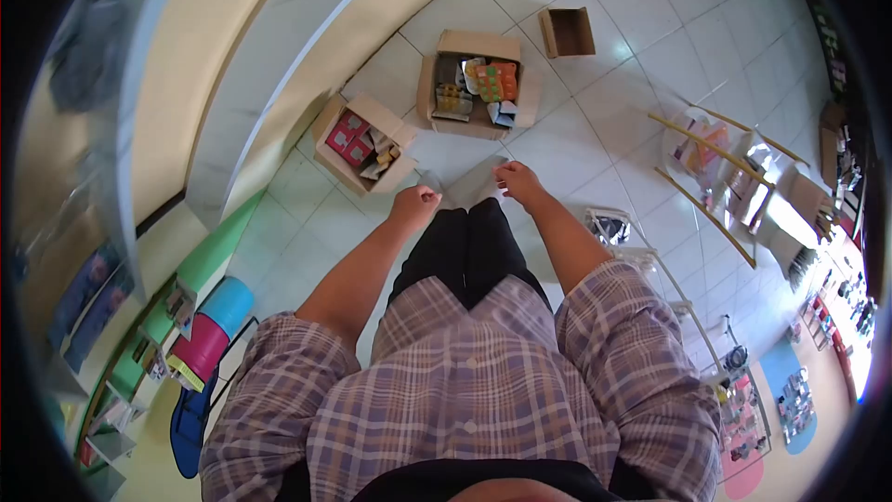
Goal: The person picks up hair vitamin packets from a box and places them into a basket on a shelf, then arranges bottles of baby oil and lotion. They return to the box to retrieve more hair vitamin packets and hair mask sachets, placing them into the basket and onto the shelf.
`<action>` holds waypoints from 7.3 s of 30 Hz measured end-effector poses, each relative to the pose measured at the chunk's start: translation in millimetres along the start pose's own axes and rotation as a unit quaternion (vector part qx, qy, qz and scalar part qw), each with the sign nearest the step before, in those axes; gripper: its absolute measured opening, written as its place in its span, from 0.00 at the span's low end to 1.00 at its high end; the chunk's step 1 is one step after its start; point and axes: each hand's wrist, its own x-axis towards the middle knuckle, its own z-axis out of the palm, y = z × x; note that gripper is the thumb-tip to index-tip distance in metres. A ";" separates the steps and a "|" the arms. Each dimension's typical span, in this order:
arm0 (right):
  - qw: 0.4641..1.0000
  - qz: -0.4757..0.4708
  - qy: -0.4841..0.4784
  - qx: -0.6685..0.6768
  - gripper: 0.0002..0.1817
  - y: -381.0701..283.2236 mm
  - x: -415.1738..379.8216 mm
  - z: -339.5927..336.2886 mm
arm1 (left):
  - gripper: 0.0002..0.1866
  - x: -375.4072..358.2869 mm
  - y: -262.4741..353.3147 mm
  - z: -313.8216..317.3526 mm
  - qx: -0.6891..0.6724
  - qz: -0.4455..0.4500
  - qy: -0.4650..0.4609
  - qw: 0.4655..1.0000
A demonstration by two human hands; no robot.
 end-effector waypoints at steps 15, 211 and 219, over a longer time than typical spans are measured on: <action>0.984 -0.112 0.127 -0.062 0.37 -10.1 286.0 69.3 | 0.27 341.7 -35.8 32.6 0.064 0.272 0.179 0.943; 0.825 -0.455 -0.193 -0.274 0.23 -596.0 -588.1 243.7 | 0.18 -549.2 91.5 -566.4 0.064 0.273 0.690 0.667; 0.760 -0.534 -0.132 -0.346 0.21 -602.1 -576.5 260.3 | 0.13 -558.0 88.2 -565.5 0.091 0.201 0.623 0.750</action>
